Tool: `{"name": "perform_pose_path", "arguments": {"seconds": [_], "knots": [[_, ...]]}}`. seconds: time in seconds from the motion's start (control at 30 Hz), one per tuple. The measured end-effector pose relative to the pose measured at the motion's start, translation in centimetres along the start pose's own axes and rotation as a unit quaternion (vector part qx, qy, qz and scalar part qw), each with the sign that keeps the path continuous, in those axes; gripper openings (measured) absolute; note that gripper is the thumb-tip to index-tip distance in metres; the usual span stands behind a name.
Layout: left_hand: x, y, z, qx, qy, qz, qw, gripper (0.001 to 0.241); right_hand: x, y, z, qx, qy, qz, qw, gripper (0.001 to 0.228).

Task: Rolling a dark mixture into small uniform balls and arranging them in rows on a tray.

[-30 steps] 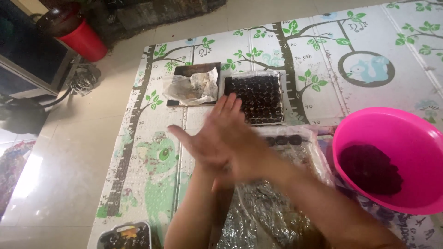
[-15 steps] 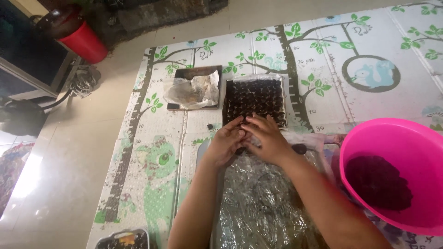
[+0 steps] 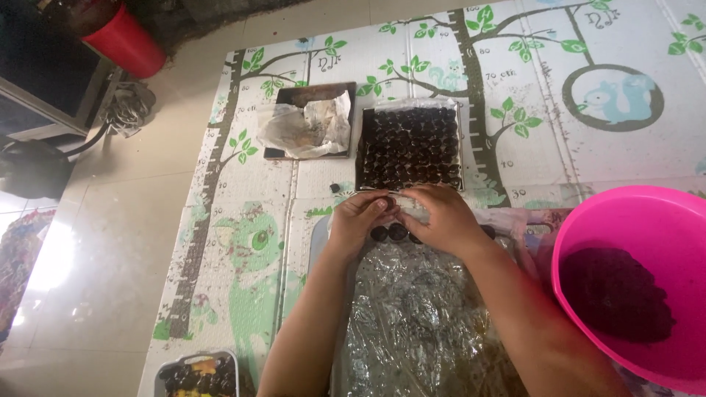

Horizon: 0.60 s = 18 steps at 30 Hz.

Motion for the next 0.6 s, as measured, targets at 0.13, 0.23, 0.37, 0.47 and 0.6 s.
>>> {"name": "perform_pose_path", "arguments": {"seconds": [0.13,0.23,0.37,0.47,0.6], "knots": [[-0.2,-0.1,-0.1,-0.018,0.017,0.006,1.0,0.034,0.3,0.7,0.4,-0.024,0.061,-0.06,0.996,0.038],[-0.1,0.2,0.4,-0.027,0.033,0.001,0.999,0.034,0.4,0.3,-0.1,-0.029,0.074,-0.057,0.995,0.034],[0.5,0.8,1.4,-0.047,0.034,0.001,0.998,0.036,0.2,0.0,-0.3,-0.027,0.115,-0.093,0.989,0.032],[0.3,0.6,1.1,-0.028,0.028,0.009,0.999,0.035,0.5,0.4,0.0,0.01,0.118,-0.096,0.988,0.03],[-0.2,-0.1,0.4,-0.042,0.033,0.022,0.998,0.033,0.4,0.3,0.1,0.016,0.139,-0.117,0.983,0.031]]}}
Point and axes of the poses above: each hand's wrist, its own x-axis away from the middle knuckle, its own y-axis out of the palm, z = x × y, the point moved 7 cm from there along -x, towards the middle knuckle, and after that the axes turned 7 degrees about -z, right-handed, at the moved point
